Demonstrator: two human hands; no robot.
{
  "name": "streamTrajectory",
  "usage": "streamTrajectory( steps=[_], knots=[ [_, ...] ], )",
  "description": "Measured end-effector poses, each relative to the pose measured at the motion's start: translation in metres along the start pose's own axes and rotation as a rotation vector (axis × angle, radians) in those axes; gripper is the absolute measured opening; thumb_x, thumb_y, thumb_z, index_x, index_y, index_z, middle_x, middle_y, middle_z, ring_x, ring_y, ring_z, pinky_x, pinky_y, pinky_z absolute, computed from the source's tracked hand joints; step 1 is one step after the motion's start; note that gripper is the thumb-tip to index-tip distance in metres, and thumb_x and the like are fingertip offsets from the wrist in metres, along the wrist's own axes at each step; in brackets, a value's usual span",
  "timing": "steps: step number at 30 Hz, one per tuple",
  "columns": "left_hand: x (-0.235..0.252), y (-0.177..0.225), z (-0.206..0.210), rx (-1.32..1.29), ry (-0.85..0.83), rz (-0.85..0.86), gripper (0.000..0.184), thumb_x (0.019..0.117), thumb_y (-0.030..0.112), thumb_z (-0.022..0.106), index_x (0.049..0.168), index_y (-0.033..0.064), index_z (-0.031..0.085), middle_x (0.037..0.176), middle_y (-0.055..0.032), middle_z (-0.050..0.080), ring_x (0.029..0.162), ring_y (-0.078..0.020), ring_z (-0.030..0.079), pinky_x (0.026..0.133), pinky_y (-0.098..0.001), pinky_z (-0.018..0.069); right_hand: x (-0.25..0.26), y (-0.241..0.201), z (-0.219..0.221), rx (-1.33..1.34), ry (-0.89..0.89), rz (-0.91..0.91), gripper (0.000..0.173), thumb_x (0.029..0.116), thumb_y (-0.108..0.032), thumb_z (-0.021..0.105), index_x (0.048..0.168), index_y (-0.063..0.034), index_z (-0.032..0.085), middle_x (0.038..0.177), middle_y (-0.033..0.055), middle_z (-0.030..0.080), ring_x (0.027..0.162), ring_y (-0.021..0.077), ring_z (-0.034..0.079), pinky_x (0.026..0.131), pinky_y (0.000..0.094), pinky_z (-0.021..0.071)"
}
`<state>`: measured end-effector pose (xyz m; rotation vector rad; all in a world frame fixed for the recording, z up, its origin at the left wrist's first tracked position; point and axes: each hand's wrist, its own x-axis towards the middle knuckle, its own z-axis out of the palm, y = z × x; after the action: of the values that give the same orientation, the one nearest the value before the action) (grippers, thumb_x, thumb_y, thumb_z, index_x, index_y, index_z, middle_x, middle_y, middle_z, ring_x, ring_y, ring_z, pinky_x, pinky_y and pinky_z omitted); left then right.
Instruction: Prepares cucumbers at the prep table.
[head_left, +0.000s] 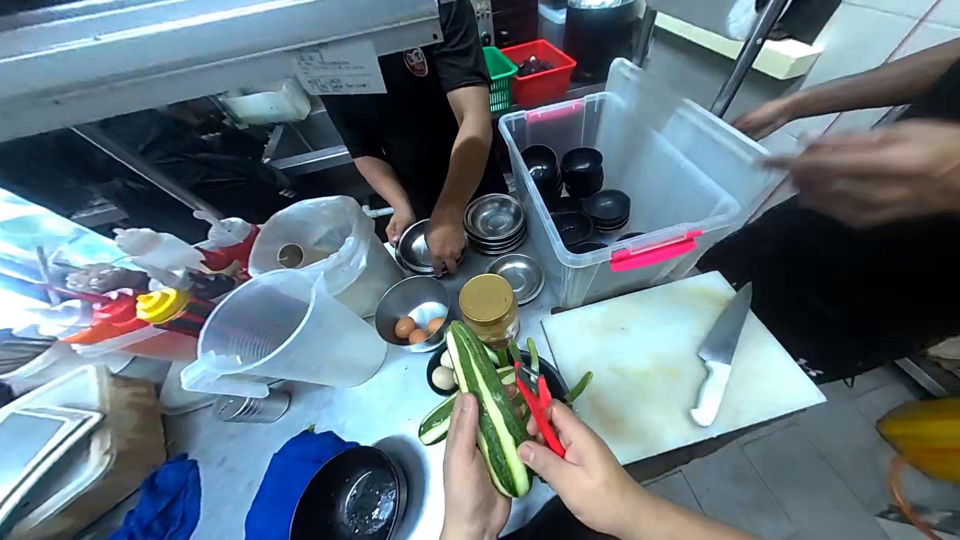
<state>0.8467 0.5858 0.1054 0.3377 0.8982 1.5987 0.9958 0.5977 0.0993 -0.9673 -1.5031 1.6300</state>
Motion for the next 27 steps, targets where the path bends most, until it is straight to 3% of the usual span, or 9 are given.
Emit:
streamTrajectory(
  steps=[2, 4, 10, 15, 18, 20, 22, 25, 27],
  knots=[
    [0.0, 0.002, -0.011, 0.07, -0.032, -0.004, 0.074, 0.0924, 0.045, 0.07, 0.143, -0.0019, 0.042, 0.112, -0.0256, 0.067, 0.093, -0.0297, 0.072, 0.078, -0.0444, 0.0636, -0.007, 0.007, -0.003, 0.073, 0.086, 0.07, 0.022, 0.1005, -0.026, 0.065, 0.113, -0.009, 0.058, 0.079, -0.0008, 0.057, 0.056, 0.0081, 0.052, 0.048, 0.0258, 0.0459],
    [0.0, 0.009, -0.017, 0.143, -0.001, -0.006, 0.076, 0.0843, 0.04, 0.078, 0.14, -0.0015, 0.047, 0.107, -0.023, 0.067, 0.085, -0.0284, 0.073, 0.067, -0.0435, 0.0645, -0.01, 0.02, -0.008, 0.082, 0.224, 0.16, 0.02, 0.101, -0.024, 0.063, 0.112, -0.0091, 0.056, 0.077, 0.0013, 0.057, 0.051, 0.011, 0.05, 0.043, 0.0278, 0.0441],
    [0.006, 0.028, -0.04, 0.156, 0.072, 0.019, 0.053, 0.093, 0.031, 0.067, 0.132, -0.0016, 0.054, 0.098, -0.021, 0.068, 0.078, -0.0276, 0.073, 0.067, -0.0439, 0.0649, -0.004, 0.076, -0.019, 0.032, 0.125, 0.745, 0.038, 0.1021, -0.041, 0.062, 0.119, -0.0093, 0.051, 0.075, 0.0035, 0.056, 0.049, 0.0117, 0.048, 0.045, 0.0267, 0.0427],
    [0.005, 0.033, -0.055, -0.086, 0.072, -0.126, 0.05, 0.1073, 0.037, 0.046, 0.14, -0.0006, 0.046, 0.117, -0.0288, 0.065, 0.095, -0.0358, 0.072, 0.078, -0.0496, 0.0629, -0.009, 0.048, -0.016, 0.017, 0.05, 0.622, 0.028, 0.1059, -0.036, 0.053, 0.116, -0.0103, 0.054, 0.075, 0.0024, 0.058, 0.05, 0.0108, 0.049, 0.044, 0.0253, 0.0404],
    [0.003, 0.028, -0.058, -0.183, 0.022, -0.251, 0.06, 0.1099, 0.049, 0.024, 0.135, 0.0025, 0.052, 0.116, -0.0277, 0.066, 0.084, -0.0344, 0.071, 0.068, -0.0462, 0.062, -0.006, 0.015, -0.018, -0.092, 0.02, 0.472, 0.033, 0.1038, -0.026, 0.05, 0.134, -0.0128, 0.053, 0.082, 0.003, 0.062, 0.057, 0.0132, 0.055, 0.049, 0.0292, 0.0476],
    [-0.001, 0.023, -0.063, -0.161, -0.067, -0.283, 0.064, 0.1077, 0.054, 0.028, 0.13, 0.0012, 0.055, 0.113, -0.026, 0.067, 0.079, -0.0317, 0.071, 0.063, -0.0436, 0.062, 0.001, -0.013, -0.021, -0.271, -0.033, 0.326, 0.048, 0.1044, -0.026, 0.049, 0.151, -0.0179, 0.044, 0.088, 0.0026, 0.066, 0.061, 0.0137, 0.06, 0.053, 0.0316, 0.0524],
    [-0.002, 0.02, -0.068, -0.047, -0.148, -0.258, 0.064, 0.1023, 0.056, 0.048, 0.134, 0.0011, 0.052, 0.111, -0.0255, 0.066, 0.077, -0.0304, 0.071, 0.061, -0.042, 0.0625, 0.013, -0.039, -0.025, -0.51, -0.051, 0.171, 0.053, 0.1076, -0.033, 0.043, 0.16, -0.0224, 0.037, 0.094, 0.0024, 0.067, 0.067, 0.0138, 0.062, 0.06, 0.0344, 0.0555],
    [0.0, 0.024, -0.067, 0.22, -0.226, -0.163, 0.078, 0.0936, 0.058, 0.064, 0.145, 0.0015, 0.049, 0.11, -0.0247, 0.068, 0.08, -0.0304, 0.072, 0.062, -0.0425, 0.0629, 0.03, -0.079, -0.029, -0.741, -0.108, 0.144, 0.052, 0.1107, -0.039, 0.033, 0.161, -0.0283, 0.035, 0.122, 0.0046, 0.07, 0.099, 0.0159, 0.069, 0.09, 0.041, 0.0568],
    [0.005, 0.029, -0.065, 0.348, -0.289, -0.088, 0.078, 0.0943, 0.056, 0.064, 0.148, 0.001, 0.05, 0.114, -0.0235, 0.068, 0.084, -0.0302, 0.071, 0.065, -0.0435, 0.0633, 0.037, -0.094, -0.029, -0.765, -0.127, 0.176, 0.05, 0.1112, -0.039, 0.032, 0.16, -0.0307, 0.038, 0.119, 0.0034, 0.07, 0.099, 0.0145, 0.067, 0.089, 0.0384, 0.0555]
  ],
)
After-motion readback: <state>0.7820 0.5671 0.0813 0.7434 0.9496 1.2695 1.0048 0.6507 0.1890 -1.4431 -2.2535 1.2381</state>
